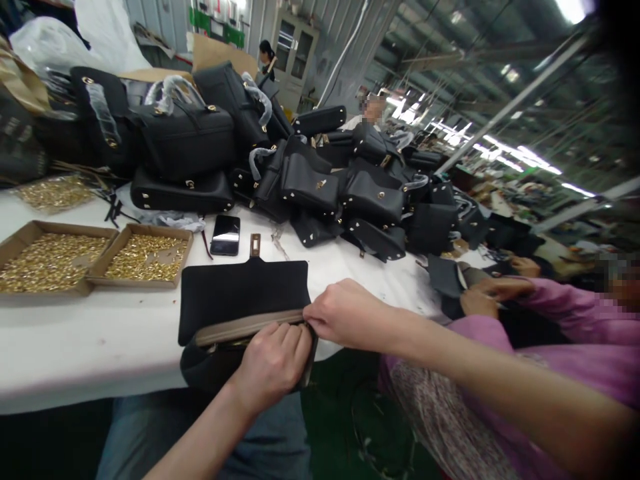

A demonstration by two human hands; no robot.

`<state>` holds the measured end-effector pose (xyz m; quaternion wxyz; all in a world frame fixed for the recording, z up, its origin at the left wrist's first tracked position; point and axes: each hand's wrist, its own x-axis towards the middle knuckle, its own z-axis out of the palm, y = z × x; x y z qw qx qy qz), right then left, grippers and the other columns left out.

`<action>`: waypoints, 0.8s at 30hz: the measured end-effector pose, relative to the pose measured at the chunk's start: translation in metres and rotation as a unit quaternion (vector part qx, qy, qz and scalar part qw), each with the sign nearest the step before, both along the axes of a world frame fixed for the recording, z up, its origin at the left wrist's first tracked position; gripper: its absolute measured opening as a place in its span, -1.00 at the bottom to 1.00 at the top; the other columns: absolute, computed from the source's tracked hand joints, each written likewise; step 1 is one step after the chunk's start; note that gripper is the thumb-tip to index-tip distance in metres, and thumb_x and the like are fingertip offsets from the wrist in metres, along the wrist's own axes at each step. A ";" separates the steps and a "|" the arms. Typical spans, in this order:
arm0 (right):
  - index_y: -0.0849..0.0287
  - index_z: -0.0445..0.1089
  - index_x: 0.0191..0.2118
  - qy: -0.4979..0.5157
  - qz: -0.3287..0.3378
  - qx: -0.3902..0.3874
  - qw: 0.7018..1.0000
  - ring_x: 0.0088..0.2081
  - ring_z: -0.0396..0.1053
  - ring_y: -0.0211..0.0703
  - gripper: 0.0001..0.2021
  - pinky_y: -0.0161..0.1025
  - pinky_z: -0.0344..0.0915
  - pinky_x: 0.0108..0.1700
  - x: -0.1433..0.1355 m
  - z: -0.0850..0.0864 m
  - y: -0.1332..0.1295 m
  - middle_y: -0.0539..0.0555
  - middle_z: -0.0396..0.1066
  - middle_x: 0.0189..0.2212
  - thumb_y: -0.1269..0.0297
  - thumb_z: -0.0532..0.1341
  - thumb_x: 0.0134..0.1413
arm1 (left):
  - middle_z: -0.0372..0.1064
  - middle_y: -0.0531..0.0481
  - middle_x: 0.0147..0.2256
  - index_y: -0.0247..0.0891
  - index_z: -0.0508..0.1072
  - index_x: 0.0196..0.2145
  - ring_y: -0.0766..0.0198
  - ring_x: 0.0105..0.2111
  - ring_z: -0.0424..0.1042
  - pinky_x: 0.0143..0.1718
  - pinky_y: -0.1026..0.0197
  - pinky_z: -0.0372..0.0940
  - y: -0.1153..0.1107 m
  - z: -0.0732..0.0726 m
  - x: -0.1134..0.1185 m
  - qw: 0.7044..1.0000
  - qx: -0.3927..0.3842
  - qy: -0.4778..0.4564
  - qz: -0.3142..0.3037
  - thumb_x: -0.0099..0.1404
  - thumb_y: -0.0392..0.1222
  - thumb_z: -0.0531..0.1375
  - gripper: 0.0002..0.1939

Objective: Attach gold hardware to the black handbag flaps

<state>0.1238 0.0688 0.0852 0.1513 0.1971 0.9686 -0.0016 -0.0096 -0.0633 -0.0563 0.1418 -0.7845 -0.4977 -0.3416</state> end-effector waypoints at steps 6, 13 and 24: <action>0.05 0.50 -0.49 0.049 0.006 -0.012 0.999 -0.51 0.38 -0.17 -0.79 -0.17 -0.01 -0.39 0.005 -0.013 0.011 0.00 0.50 -0.56 0.40 0.35 0.17 | 0.37 0.01 -0.34 -0.25 0.42 -0.19 0.14 -0.37 0.31 -0.32 -0.04 0.12 -0.001 -0.001 0.000 1.000 -0.002 -0.025 0.011 0.50 -0.34 0.26 -0.92; 0.05 0.54 -0.44 0.091 0.028 -0.073 0.993 -0.51 0.34 -0.25 -0.80 -0.21 0.02 -0.37 0.008 -0.014 0.021 -0.04 0.52 -0.54 0.44 0.30 0.19 | 0.38 0.03 -0.36 -0.22 0.40 -0.22 0.15 -0.35 0.36 -0.28 -0.02 0.17 0.005 -0.006 -0.001 0.996 -0.012 -0.081 0.022 0.53 -0.35 0.24 -0.87; 0.12 0.54 -0.40 0.056 -0.007 -0.079 0.995 -0.45 0.28 -0.26 -0.88 -0.21 -0.04 -0.32 0.007 -0.008 0.017 -0.05 0.53 -0.49 0.40 0.30 0.14 | 0.43 0.01 -0.34 -0.26 0.46 -0.16 0.15 -0.34 0.43 -0.28 -0.02 0.23 0.009 -0.008 -0.001 0.996 0.012 -0.090 0.017 0.50 -0.35 0.28 -0.94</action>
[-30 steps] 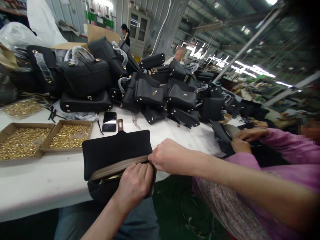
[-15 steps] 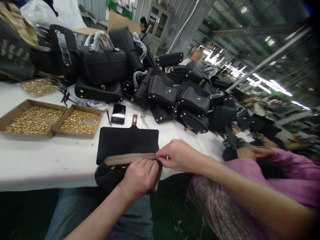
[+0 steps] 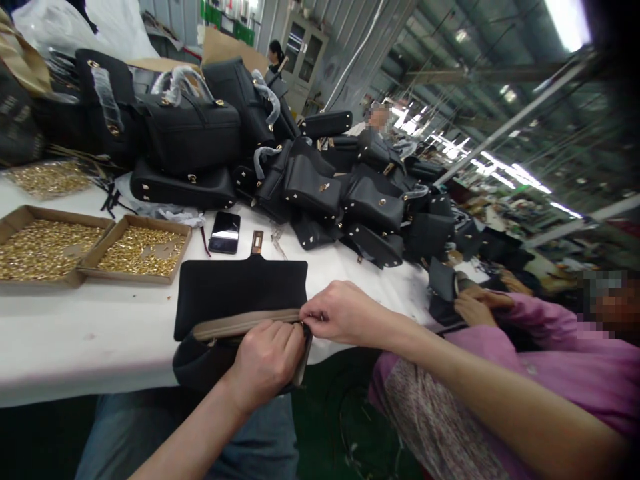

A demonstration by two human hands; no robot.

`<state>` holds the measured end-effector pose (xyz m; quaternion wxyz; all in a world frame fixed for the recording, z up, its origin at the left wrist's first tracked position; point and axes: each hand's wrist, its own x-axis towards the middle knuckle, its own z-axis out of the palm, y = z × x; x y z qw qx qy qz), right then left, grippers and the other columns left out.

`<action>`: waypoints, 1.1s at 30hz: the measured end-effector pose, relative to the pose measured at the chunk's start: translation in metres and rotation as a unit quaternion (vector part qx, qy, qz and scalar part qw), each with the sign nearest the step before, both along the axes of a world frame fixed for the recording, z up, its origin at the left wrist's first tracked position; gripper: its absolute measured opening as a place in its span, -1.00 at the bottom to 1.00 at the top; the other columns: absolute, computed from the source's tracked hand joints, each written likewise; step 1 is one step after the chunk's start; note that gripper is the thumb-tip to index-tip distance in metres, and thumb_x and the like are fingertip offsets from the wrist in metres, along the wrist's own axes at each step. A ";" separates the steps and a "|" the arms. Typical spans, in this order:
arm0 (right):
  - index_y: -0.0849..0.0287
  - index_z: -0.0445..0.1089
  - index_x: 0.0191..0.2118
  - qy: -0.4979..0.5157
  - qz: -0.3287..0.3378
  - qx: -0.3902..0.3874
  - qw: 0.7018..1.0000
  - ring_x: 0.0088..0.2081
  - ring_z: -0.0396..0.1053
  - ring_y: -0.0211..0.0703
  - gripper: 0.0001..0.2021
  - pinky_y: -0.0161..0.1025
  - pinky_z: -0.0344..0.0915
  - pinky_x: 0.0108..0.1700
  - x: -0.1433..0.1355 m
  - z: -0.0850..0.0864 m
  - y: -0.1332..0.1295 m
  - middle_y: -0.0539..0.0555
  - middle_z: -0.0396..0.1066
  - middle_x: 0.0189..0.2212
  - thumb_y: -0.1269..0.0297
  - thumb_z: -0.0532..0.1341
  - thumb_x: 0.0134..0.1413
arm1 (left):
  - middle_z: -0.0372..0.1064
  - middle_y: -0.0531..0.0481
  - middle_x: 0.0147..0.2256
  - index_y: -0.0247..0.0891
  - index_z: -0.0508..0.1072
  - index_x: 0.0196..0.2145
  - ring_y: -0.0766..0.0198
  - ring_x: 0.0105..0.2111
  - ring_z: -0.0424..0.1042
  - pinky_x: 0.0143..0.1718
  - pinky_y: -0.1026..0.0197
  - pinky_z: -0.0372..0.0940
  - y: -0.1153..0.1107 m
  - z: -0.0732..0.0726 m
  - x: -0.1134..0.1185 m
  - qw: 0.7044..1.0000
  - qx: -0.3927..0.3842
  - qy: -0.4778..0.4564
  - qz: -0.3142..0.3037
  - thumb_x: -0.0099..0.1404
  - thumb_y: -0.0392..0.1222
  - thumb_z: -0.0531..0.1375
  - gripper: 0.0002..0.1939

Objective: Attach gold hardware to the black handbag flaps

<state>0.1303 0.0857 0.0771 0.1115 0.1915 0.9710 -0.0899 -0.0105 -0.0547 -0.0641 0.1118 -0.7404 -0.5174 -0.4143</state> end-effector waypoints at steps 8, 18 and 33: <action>0.10 0.59 -0.37 0.009 0.007 -0.039 0.999 -0.47 0.25 -0.28 -0.87 -0.24 -0.03 -0.33 0.000 0.004 0.001 -0.07 0.50 -0.50 0.43 0.29 0.08 | 0.44 0.02 -0.37 -0.26 0.49 -0.17 0.16 -0.37 0.44 -0.30 -0.02 0.24 -0.002 0.004 0.001 1.000 -0.002 -0.017 0.003 0.50 -0.34 0.28 -0.95; 0.07 0.68 -0.15 -0.002 0.074 -0.060 0.995 -0.24 0.54 -0.13 -0.80 -0.26 0.21 -0.18 0.005 0.016 0.008 0.01 0.65 -0.29 0.41 0.27 0.31 | 0.51 -0.01 -0.33 -0.26 0.50 -0.13 0.15 -0.33 0.51 -0.25 0.00 0.34 -0.001 0.007 0.002 1.000 -0.010 -0.028 -0.002 0.51 -0.35 0.27 -0.96; 0.08 0.72 -0.04 0.030 0.090 -0.116 0.989 -0.19 0.58 -0.13 -0.72 -0.27 0.36 -0.09 0.009 0.016 0.016 0.02 0.68 -0.22 0.51 0.29 0.30 | 0.50 -0.02 -0.34 -0.28 0.49 -0.11 0.13 -0.35 0.50 -0.27 -0.03 0.34 0.004 0.010 0.001 1.000 -0.014 -0.004 0.001 0.50 -0.36 0.27 -0.95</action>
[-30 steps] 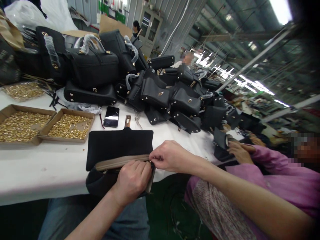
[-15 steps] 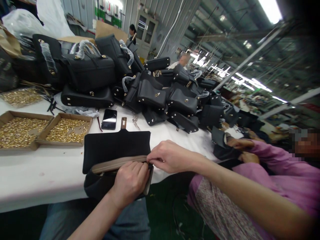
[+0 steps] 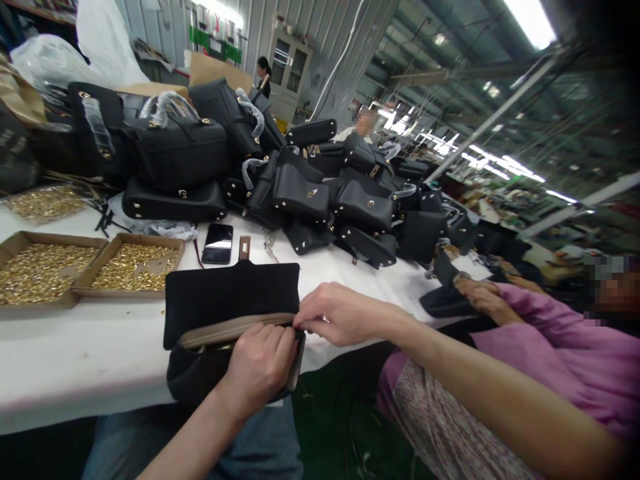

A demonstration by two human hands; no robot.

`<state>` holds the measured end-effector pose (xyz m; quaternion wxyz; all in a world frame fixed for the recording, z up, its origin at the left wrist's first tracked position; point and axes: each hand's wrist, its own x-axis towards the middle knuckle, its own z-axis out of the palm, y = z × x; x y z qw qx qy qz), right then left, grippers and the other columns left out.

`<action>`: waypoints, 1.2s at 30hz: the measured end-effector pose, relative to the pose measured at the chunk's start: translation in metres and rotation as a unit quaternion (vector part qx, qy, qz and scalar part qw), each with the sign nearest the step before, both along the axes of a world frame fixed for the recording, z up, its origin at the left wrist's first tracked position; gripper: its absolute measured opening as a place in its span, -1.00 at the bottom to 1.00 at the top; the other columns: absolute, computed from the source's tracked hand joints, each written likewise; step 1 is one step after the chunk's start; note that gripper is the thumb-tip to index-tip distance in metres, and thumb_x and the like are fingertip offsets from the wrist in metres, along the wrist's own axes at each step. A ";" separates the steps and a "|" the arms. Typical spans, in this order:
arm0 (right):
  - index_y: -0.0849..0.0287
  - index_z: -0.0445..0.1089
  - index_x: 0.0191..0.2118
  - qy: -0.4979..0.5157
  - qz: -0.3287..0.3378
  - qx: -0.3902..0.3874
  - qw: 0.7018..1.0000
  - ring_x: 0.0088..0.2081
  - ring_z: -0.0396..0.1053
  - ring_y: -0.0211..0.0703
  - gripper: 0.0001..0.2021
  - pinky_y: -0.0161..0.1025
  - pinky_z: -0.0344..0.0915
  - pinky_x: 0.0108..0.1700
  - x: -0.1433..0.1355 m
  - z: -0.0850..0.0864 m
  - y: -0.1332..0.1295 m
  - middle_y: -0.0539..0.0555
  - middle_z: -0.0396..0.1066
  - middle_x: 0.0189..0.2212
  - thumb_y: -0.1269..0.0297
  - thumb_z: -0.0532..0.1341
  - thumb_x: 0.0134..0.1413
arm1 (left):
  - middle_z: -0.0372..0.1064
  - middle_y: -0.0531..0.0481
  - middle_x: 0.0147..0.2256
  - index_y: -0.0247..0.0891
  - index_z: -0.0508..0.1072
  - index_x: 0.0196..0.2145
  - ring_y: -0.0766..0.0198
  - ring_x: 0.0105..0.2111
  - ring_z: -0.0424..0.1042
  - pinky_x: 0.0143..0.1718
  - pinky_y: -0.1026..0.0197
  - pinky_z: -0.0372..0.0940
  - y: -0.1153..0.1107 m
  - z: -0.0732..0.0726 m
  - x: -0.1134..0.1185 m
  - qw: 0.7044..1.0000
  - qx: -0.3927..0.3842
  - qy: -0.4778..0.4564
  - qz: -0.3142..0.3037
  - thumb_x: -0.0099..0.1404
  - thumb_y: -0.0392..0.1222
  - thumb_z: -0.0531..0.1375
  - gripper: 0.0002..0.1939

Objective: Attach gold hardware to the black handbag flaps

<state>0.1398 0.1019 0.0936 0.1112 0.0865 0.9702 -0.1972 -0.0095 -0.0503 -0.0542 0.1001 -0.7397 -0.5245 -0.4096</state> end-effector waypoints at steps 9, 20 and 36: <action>0.17 0.71 -0.04 0.007 0.024 -0.060 0.998 -0.23 0.55 -0.16 -0.74 -0.29 0.35 -0.12 0.001 -0.003 0.007 0.05 0.67 -0.26 0.53 0.28 0.32 | 0.42 0.00 -0.39 -0.21 0.45 -0.23 0.12 -0.38 0.44 -0.31 -0.03 0.27 -0.004 0.000 0.001 0.999 -0.014 0.011 0.029 0.51 -0.30 0.26 -0.90; 0.07 0.70 -0.08 -0.028 -0.118 0.123 0.985 -0.14 0.60 0.01 -0.82 -0.21 0.28 -0.16 -0.008 0.008 -0.025 0.10 0.68 -0.19 0.19 0.36 0.33 | 0.63 -0.10 -0.23 -0.24 0.49 -0.09 0.01 -0.25 0.65 -0.26 0.04 0.42 0.004 0.034 -0.010 0.989 -0.136 0.017 0.055 0.49 -0.31 0.28 -0.93; 0.31 0.65 -0.24 -0.099 -0.034 0.261 0.960 -0.27 0.61 0.08 -0.84 -0.19 0.32 -0.22 -0.037 0.000 -0.030 0.33 0.64 -0.31 0.45 0.28 0.25 | 0.62 -0.28 0.04 -0.35 0.45 0.26 -0.14 0.05 0.60 0.14 -0.18 0.50 -0.111 0.061 -0.056 0.981 -0.096 0.101 0.131 0.56 -0.12 0.24 -0.59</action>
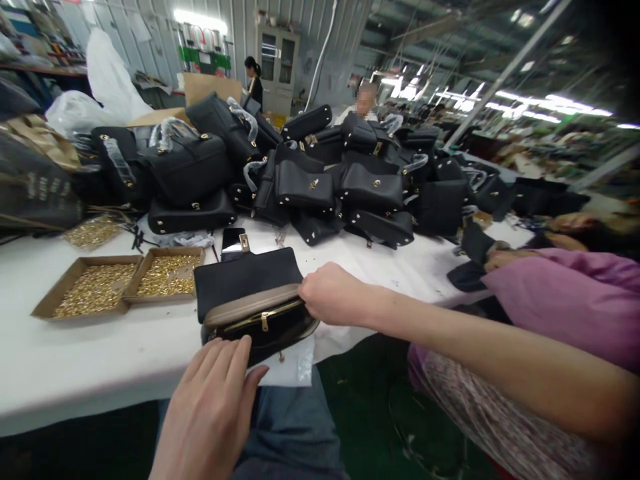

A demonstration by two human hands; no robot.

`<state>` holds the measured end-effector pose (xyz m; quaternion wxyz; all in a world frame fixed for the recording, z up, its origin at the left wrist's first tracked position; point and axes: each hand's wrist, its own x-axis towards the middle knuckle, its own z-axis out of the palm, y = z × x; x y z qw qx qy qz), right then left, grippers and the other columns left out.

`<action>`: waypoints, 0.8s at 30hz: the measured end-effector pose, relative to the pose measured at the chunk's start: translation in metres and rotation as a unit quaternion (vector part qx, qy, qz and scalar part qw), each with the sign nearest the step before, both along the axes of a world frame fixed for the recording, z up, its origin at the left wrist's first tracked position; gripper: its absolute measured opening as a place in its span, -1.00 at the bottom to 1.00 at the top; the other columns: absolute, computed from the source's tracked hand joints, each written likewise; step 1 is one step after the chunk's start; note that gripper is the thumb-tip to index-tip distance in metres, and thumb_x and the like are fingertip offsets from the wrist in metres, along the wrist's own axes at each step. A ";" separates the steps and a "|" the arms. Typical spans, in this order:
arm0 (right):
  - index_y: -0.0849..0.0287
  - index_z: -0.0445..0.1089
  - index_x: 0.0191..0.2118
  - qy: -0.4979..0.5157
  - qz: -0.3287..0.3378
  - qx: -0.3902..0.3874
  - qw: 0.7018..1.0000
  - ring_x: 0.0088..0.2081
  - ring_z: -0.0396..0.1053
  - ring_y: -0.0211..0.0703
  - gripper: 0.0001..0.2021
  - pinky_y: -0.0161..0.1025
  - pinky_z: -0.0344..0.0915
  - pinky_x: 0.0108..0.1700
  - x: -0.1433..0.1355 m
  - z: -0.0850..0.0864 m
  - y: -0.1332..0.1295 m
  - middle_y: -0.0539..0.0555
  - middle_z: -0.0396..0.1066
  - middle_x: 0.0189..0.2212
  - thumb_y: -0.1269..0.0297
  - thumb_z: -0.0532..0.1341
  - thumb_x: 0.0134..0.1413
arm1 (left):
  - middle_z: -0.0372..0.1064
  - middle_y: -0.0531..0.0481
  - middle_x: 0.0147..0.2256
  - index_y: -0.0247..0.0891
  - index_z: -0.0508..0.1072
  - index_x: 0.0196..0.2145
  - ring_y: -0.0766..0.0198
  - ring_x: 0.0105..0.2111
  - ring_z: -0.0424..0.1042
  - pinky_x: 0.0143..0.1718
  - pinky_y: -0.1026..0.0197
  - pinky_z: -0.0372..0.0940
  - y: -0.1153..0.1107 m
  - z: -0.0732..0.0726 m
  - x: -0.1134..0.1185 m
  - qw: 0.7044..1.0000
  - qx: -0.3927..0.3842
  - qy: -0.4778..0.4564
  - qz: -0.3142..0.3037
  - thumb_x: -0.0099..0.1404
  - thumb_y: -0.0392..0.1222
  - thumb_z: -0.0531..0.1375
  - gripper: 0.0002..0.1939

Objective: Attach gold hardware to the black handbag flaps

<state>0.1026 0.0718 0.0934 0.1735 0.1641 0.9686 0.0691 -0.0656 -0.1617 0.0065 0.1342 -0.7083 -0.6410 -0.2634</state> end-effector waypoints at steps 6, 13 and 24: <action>0.27 0.58 -0.31 -0.014 0.066 -0.005 0.998 -0.35 0.59 0.03 -0.86 -0.20 0.13 -0.33 0.003 -0.003 0.002 0.26 0.65 -0.32 0.42 0.28 0.26 | 0.66 -0.13 0.02 -0.26 0.52 0.20 0.00 0.09 0.58 0.36 -0.20 0.31 -0.022 0.000 -0.017 1.000 0.010 -0.020 -0.001 0.53 -0.26 0.30 -0.68; 0.24 0.53 -0.30 0.018 0.070 -0.005 0.997 -0.41 0.55 0.01 -0.89 -0.17 -0.02 -0.37 0.011 -0.012 0.004 0.19 0.62 -0.38 0.38 0.27 0.27 | 0.65 -0.02 0.13 -0.15 0.59 0.18 -0.07 0.15 0.55 0.33 -0.31 0.26 -0.040 -0.003 -0.028 0.997 0.038 -0.008 0.067 0.50 -0.24 0.36 -0.68; 0.23 0.65 -0.19 0.043 0.055 -0.010 0.998 -0.17 0.57 0.08 -0.80 -0.15 0.27 -0.28 -0.039 0.012 -0.030 0.24 0.60 -0.19 0.17 0.42 0.35 | 0.56 -0.27 0.22 -0.30 0.51 0.20 -0.15 0.22 0.51 0.22 -0.19 0.54 -0.034 -0.034 -0.004 0.992 0.074 -0.092 0.044 0.45 -0.34 0.38 -0.60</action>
